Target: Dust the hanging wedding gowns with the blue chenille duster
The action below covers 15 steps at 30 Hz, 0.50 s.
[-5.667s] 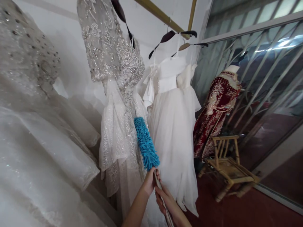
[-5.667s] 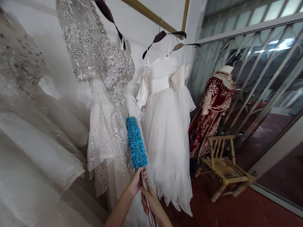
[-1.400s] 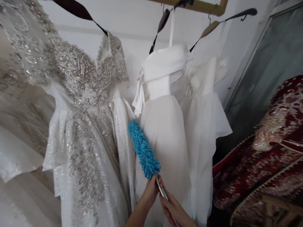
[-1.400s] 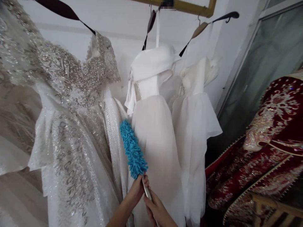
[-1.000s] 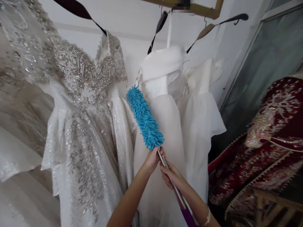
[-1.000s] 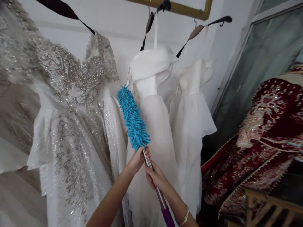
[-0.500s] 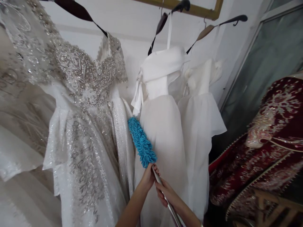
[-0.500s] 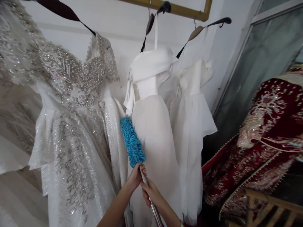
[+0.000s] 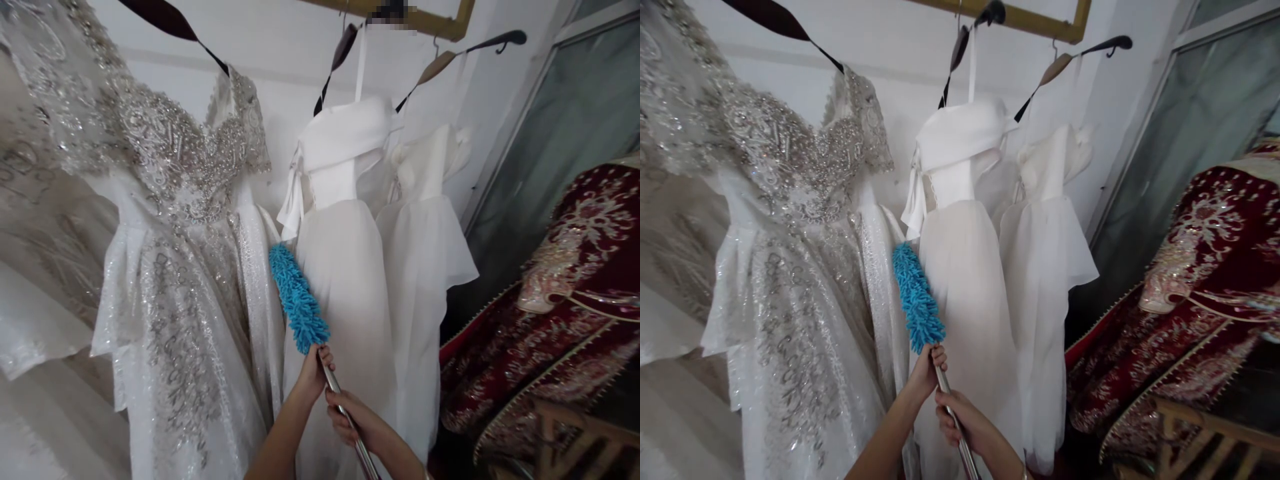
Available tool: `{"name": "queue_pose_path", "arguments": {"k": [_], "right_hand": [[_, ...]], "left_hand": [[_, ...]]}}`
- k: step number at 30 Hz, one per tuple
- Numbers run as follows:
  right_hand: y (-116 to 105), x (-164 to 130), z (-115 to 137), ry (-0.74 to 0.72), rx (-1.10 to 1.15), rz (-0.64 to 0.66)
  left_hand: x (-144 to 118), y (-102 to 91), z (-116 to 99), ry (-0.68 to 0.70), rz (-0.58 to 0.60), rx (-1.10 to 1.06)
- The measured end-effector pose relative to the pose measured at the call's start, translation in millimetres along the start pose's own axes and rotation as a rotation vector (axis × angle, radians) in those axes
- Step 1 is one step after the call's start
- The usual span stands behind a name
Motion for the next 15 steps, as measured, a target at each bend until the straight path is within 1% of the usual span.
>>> {"name": "queue_pose_path", "arguments": {"k": [4,6,8,11,15], "right_hand": [[6.1,-1.3,2.0,0.016,0.015,0.043],[6.9,-2.5,6.7,0.011,0.001,0.027],[5.2,-5.1,13.8,0.004,-0.025,-0.019],[2.9,-11.0,29.8,-0.020,-0.072,-0.084],[3.8,-16.7,54.7,-0.069,-0.111,-0.115]], "left_hand": [[-1.1,8.4,-5.2,0.004,0.045,-0.014],[-1.0,11.8,-7.5,0.006,0.049,-0.022],[-1.3,17.5,-9.8,0.002,0.057,-0.024],[-3.4,35.6,-16.3,0.002,0.110,-0.018],[-7.2,68.2,-27.1,0.008,0.209,0.031]]}}
Point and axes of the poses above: each hand's wrist, its own x-axis towards the middle knuckle, its own y-axis out of the palm, z = x × y, the point moved 10 cm from there along x, towards the middle knuckle, and after that the axes turned 2 degrees about z, right-handed, at the moved point
